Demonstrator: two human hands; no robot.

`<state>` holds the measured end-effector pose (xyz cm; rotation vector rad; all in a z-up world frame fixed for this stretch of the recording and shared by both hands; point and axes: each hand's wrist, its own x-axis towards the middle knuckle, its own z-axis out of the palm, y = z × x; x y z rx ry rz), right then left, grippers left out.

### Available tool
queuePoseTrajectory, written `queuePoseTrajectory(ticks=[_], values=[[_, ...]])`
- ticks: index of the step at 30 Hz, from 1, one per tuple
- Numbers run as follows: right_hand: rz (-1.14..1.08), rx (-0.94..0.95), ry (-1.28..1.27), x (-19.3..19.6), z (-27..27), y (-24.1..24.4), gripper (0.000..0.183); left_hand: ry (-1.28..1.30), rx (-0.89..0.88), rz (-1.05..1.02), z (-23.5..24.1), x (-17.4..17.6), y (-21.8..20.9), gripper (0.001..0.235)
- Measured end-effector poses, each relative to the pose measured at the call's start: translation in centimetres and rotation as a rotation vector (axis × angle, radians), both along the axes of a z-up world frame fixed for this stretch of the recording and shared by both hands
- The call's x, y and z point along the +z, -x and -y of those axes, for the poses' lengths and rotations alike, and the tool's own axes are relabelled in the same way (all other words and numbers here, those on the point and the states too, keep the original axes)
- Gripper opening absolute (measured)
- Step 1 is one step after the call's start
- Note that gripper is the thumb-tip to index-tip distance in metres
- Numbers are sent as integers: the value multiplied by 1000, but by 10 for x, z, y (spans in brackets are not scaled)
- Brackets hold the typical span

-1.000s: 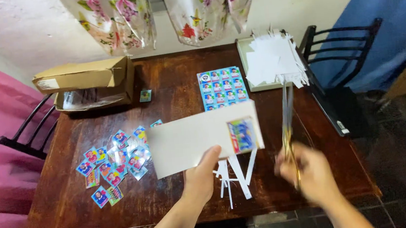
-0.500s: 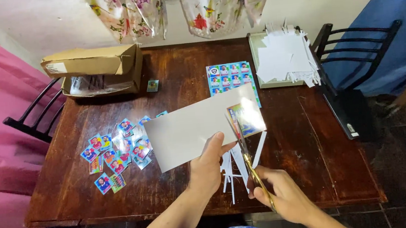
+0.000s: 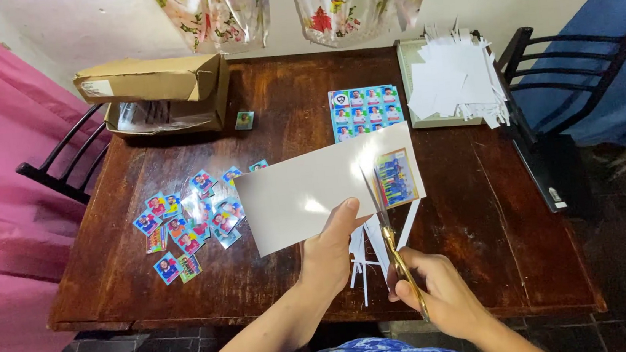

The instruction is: Cutting out small printed stickers from a sheet using scissors.

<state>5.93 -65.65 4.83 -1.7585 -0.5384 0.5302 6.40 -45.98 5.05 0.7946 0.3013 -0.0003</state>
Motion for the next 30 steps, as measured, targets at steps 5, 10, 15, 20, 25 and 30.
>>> queuePoseTrajectory(ticks=[5,10,15,20,25,30], values=[[-15,-9,-10,2,-1,1,65,6,-10,-61,1,4,2,54],[27,-10,21,1,3,1,67,5,-17,-30,3,0,1,54],[12,-15,15,2,5,0,68,-2,-32,30,5,-4,-1,53],[6,-20,15,1,7,0,68,-19,-18,17,7,-2,-2,53],[34,-19,26,2,8,-1,68,-24,-9,-16,9,2,-2,51],[22,-33,35,9,5,0,68,-34,-7,52,8,2,-1,49]])
